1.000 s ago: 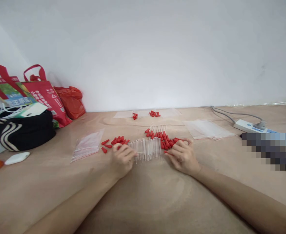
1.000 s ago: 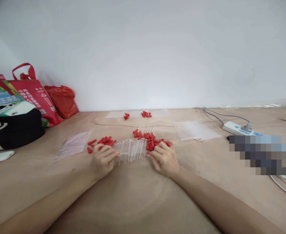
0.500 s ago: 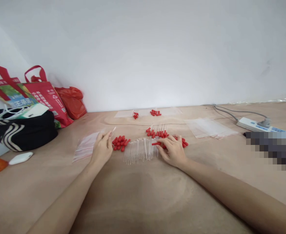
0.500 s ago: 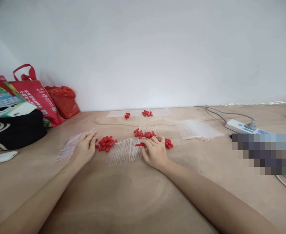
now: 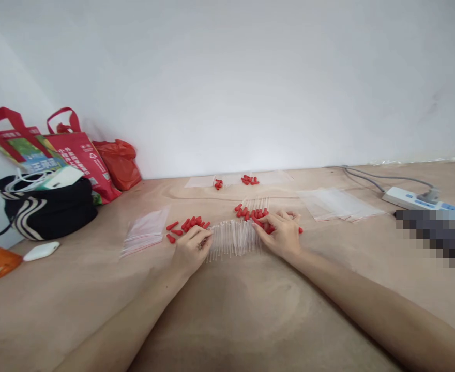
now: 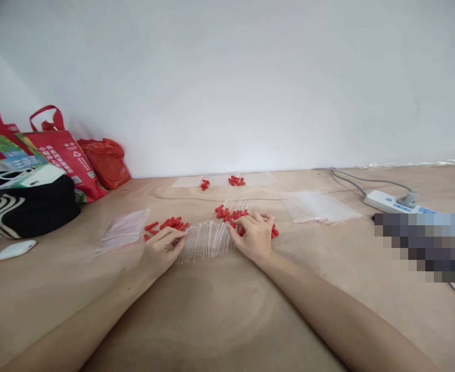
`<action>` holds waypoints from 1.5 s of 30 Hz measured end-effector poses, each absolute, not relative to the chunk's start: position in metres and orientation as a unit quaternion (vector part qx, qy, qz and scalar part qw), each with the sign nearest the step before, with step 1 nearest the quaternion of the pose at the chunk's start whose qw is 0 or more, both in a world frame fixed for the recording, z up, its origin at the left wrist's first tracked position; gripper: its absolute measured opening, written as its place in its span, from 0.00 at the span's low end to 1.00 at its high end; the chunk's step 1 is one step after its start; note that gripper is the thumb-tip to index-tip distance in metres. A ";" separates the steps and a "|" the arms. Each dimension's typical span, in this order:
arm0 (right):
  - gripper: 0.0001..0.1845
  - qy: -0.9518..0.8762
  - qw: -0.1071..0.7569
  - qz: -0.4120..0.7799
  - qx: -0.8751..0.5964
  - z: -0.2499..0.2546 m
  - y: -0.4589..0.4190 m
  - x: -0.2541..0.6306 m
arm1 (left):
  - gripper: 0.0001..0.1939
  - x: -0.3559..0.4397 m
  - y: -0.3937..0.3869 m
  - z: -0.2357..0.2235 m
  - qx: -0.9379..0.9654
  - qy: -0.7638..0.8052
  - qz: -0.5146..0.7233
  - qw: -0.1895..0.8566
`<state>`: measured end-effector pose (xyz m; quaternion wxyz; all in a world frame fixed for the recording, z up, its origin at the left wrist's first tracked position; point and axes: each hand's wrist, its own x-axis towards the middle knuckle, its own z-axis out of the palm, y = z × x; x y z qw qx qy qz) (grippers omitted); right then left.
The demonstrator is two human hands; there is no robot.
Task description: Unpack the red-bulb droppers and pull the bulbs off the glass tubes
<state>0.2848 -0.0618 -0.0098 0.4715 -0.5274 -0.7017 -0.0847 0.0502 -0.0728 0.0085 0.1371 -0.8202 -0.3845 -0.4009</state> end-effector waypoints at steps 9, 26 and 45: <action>0.19 -0.639 0.445 -0.109 -0.618 -0.015 -0.057 0.346 | 0.07 0.052 -0.079 0.007 -0.853 -0.364 -0.370 0.047; 0.23 -0.590 0.457 -0.034 -0.665 -0.017 -0.049 0.354 | 0.07 0.052 -0.081 0.010 -0.856 -0.356 -0.371 0.058; 0.25 -0.636 0.191 0.058 -0.746 0.017 -0.011 0.299 | 0.06 0.049 -0.074 0.009 -0.849 -0.358 -0.385 0.045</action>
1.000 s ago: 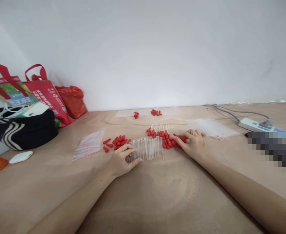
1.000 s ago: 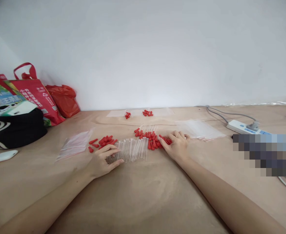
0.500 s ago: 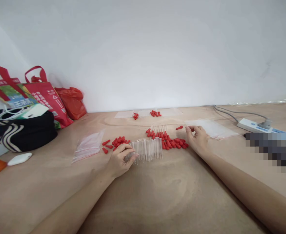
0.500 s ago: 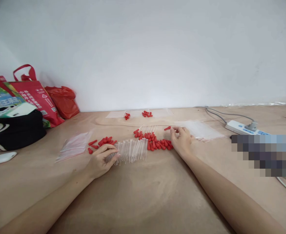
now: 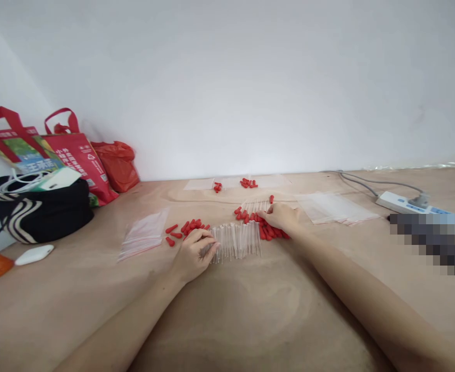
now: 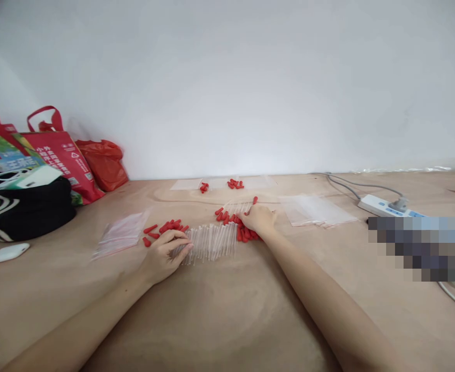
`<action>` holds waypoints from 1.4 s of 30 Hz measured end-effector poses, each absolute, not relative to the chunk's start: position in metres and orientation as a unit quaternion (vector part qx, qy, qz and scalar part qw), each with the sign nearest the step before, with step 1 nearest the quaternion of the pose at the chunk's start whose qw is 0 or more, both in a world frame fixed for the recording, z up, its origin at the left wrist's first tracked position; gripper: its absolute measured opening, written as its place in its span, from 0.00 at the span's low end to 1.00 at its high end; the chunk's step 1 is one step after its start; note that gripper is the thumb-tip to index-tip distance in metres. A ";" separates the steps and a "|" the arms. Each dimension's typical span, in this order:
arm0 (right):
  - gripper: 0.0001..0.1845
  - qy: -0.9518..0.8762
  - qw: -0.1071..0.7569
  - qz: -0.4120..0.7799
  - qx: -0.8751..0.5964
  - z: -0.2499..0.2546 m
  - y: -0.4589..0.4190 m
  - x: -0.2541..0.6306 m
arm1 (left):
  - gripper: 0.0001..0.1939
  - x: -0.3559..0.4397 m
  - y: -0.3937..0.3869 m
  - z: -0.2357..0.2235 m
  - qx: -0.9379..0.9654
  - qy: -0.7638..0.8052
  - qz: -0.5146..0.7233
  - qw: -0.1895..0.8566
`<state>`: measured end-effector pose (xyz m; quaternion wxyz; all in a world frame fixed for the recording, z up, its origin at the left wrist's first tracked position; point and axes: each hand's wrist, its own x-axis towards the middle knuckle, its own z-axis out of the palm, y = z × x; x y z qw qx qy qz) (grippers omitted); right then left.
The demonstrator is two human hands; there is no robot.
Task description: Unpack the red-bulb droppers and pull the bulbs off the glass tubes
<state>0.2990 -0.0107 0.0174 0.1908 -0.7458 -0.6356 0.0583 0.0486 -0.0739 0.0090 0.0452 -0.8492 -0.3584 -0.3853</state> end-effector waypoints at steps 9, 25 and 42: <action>0.15 -0.613 0.226 0.058 -0.755 0.030 -0.019 0.308 | 0.06 0.048 -0.073 0.007 -0.854 -0.358 -0.375 0.046; 0.13 -0.836 0.369 -0.159 -0.373 -0.010 -0.101 0.298 | 0.08 0.072 -0.088 0.012 -0.882 -0.281 -0.310 0.218; 0.09 -0.845 0.370 -0.152 -0.355 -0.007 -0.101 0.292 | 0.08 0.076 -0.095 0.010 -0.880 -0.280 -0.328 0.201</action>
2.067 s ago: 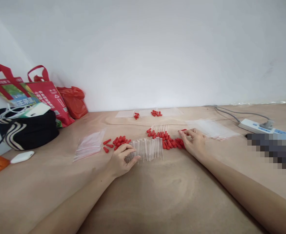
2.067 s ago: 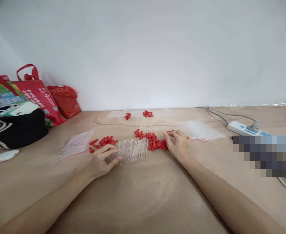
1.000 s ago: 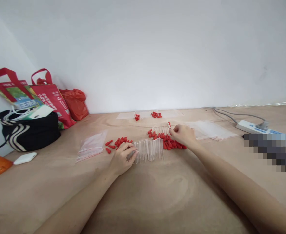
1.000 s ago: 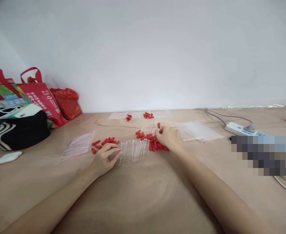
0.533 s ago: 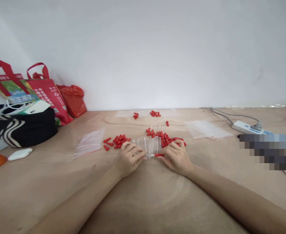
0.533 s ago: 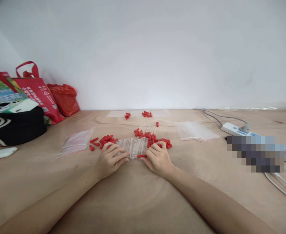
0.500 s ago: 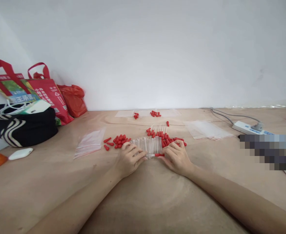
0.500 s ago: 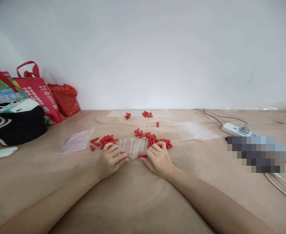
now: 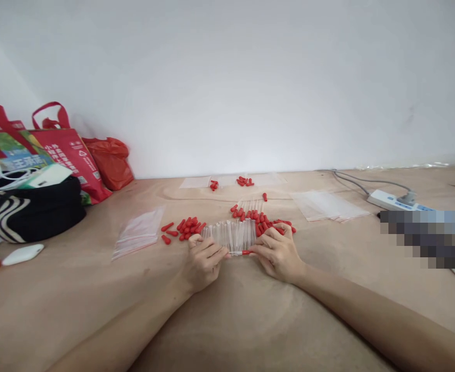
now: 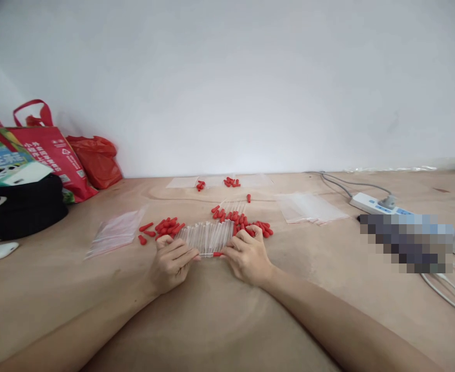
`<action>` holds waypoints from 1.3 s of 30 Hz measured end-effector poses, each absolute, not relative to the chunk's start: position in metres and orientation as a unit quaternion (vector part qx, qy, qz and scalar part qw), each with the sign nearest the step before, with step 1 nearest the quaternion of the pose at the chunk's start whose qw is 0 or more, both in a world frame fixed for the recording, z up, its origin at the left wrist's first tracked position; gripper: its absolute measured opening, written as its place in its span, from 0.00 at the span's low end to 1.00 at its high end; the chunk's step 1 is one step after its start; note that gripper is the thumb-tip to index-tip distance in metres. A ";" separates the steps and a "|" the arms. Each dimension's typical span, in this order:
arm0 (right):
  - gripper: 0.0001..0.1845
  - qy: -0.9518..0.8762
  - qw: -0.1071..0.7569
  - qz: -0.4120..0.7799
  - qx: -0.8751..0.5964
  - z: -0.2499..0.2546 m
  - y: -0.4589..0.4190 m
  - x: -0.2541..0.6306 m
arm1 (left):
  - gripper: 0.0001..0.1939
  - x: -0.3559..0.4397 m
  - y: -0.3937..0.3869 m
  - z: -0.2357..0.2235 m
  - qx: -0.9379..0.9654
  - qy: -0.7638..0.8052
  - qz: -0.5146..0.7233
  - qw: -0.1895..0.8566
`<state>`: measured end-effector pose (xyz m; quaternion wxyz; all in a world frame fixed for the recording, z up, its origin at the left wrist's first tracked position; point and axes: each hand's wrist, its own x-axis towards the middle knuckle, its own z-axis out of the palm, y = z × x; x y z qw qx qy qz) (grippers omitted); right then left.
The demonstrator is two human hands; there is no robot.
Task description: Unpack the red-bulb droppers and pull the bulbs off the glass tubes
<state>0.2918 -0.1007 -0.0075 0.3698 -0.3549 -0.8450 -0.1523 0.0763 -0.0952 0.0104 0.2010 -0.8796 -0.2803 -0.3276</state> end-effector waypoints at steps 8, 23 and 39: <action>0.09 -0.761 0.413 -0.165 -0.471 -0.011 -0.093 0.333 | 0.06 0.037 -0.080 0.008 -0.826 -0.355 -0.376 0.226; 0.14 -0.642 0.412 -0.030 -0.646 -0.013 -0.063 0.342 | 0.10 0.045 -0.079 0.006 -0.805 -0.429 -0.375 0.165; 0.21 -0.655 0.351 -0.059 -0.666 -0.015 -0.053 0.340 | 0.40 0.034 -0.082 0.012 -0.854 -0.469 -0.220 -0.041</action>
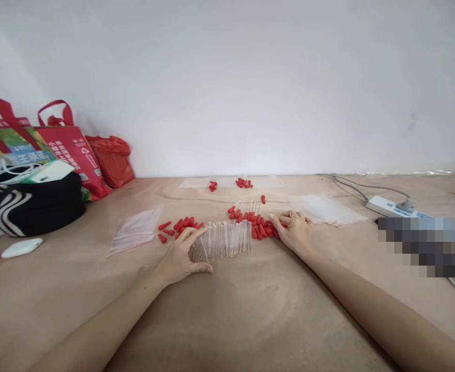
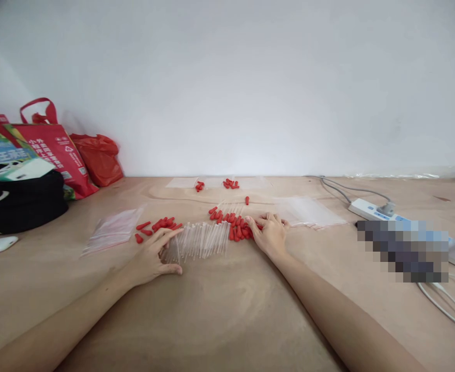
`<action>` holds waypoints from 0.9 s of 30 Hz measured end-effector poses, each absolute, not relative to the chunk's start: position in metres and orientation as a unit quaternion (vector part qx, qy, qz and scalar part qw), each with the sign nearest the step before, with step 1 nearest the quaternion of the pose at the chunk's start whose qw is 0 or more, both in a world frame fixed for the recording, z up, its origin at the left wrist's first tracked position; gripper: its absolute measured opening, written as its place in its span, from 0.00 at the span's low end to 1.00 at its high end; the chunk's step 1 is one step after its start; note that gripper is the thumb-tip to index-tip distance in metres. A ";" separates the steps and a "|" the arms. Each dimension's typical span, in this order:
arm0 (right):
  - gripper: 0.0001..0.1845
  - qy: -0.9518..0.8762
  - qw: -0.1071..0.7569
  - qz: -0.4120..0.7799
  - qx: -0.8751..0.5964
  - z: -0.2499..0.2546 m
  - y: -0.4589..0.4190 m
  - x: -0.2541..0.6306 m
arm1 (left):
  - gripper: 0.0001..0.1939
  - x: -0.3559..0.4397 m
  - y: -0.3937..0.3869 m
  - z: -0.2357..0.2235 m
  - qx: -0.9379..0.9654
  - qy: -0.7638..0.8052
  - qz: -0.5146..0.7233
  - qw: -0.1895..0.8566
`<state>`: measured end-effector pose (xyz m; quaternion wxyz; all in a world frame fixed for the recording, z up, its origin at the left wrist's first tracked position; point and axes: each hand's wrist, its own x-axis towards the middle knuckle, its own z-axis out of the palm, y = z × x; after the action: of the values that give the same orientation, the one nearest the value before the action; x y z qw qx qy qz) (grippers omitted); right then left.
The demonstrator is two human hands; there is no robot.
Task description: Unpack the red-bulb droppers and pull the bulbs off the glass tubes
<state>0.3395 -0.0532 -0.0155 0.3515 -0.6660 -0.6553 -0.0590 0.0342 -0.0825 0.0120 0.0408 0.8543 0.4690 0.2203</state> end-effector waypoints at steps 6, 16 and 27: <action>0.22 -0.678 0.361 -0.055 -0.638 -0.015 -0.054 0.341 | 0.33 0.029 -0.069 0.008 0.845 0.459 0.262 0.081; 0.19 -0.685 0.398 -0.046 -0.608 -0.016 -0.055 0.340 | 0.30 0.024 -0.073 0.011 0.870 0.425 0.251 -0.006; 0.15 -0.756 0.249 -0.018 -0.605 0.022 -0.016 0.282 | 0.27 0.027 -0.064 0.003 0.899 0.401 0.173 -0.042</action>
<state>0.2816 -0.0159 0.0223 0.2493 -0.6046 -0.7563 -0.0184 0.0265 -0.0643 0.0032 -0.0423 0.8987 0.4007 0.1733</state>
